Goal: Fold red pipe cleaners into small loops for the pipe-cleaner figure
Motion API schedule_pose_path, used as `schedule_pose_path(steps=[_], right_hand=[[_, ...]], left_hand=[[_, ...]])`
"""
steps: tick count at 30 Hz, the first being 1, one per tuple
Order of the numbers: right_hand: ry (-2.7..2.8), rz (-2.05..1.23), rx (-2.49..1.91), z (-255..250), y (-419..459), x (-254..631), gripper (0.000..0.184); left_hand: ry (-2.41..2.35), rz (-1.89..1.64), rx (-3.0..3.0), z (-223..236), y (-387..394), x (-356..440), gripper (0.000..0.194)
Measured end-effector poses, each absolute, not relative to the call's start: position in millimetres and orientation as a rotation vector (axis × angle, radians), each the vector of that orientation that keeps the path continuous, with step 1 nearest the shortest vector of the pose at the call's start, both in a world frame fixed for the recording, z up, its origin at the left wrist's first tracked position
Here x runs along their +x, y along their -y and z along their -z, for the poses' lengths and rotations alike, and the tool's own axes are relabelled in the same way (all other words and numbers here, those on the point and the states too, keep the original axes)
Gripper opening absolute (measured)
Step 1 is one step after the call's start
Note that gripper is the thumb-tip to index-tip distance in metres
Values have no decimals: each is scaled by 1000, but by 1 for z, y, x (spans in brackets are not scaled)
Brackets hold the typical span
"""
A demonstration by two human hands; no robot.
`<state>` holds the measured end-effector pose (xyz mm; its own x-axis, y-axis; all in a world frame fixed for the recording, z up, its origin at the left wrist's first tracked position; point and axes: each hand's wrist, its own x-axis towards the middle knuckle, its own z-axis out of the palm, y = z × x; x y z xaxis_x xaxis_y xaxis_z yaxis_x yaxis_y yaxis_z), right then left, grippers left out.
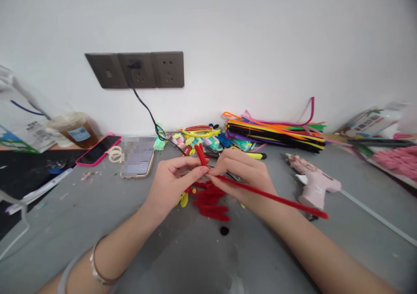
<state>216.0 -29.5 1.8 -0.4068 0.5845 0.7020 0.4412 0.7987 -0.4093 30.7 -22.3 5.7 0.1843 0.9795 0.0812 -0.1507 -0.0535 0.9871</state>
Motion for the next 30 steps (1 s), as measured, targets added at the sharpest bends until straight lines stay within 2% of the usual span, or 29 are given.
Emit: schedule_pose_path(steps=[8, 19, 30], right_hand=[[1978, -261, -776, 0, 30, 209, 14], [1864, -381, -739, -2, 28, 205, 17], [1908, -549, -699, -7, 28, 212, 14]], left_hand=[[-884, -1119, 1038, -3, 23, 33, 25], [-682, -1031, 806, -4, 23, 32, 24], [-688, -1075, 695, -2, 20, 32, 23]])
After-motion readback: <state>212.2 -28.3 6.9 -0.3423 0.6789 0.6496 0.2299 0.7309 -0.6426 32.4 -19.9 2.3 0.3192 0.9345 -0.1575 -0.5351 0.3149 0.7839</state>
